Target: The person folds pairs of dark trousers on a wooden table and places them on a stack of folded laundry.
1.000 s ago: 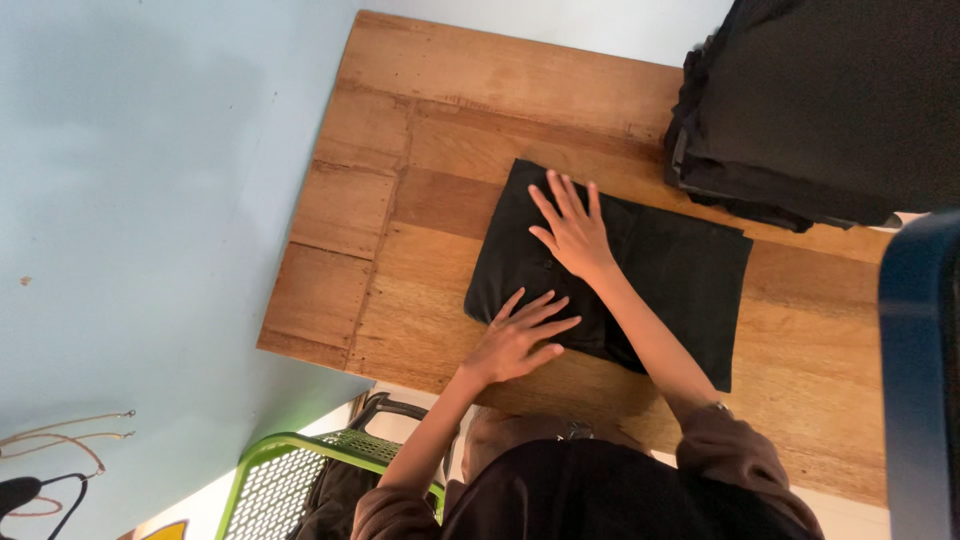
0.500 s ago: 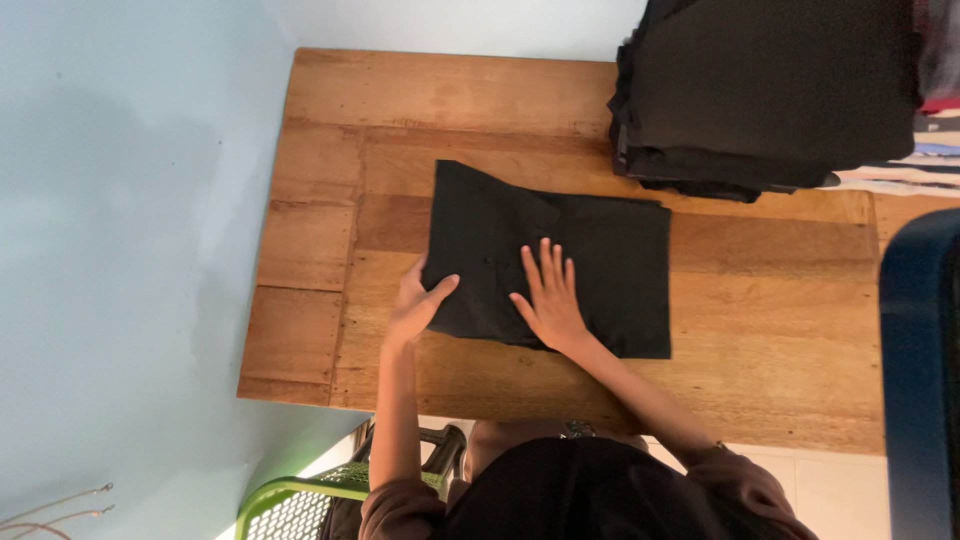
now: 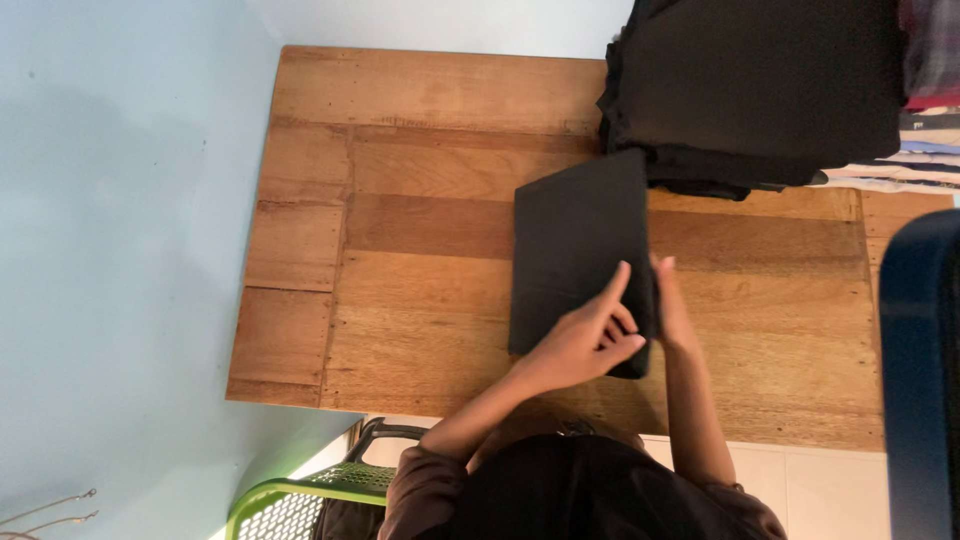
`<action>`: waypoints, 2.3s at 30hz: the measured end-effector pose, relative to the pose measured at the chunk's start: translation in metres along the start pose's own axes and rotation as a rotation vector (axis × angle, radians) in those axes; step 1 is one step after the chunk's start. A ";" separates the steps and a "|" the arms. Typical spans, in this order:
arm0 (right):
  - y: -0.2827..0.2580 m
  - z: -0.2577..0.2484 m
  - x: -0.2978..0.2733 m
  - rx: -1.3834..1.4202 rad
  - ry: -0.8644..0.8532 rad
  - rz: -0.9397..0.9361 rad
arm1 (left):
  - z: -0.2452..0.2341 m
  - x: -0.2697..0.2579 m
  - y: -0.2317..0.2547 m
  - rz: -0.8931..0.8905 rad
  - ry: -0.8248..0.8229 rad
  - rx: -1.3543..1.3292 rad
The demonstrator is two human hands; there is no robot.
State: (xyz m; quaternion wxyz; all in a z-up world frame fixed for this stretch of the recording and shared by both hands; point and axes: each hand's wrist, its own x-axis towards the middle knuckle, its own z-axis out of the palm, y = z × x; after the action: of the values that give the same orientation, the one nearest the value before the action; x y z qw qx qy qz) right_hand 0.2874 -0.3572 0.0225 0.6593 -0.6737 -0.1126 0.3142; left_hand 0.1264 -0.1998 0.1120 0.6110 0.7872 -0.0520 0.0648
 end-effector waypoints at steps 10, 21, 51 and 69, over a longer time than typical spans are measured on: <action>0.030 -0.059 0.049 -0.267 0.205 -0.252 | 0.075 0.015 -0.115 0.131 0.047 0.993; 0.042 -0.048 0.062 -0.391 0.289 -0.322 | 0.032 -0.007 -0.073 -0.301 0.378 1.001; 0.026 0.050 0.075 -0.597 0.031 -0.038 | -0.091 -0.107 -0.152 -0.458 0.793 -0.310; -0.131 -0.037 -0.002 -0.292 0.087 -0.519 | -0.117 0.019 -0.011 -0.006 0.435 -0.286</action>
State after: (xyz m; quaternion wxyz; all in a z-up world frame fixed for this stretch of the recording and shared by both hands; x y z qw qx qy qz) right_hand 0.3417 -0.3744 0.1465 0.6180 -0.7230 -0.2965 0.0867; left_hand 0.1420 -0.0833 0.1332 0.7131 0.6606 0.0742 0.2227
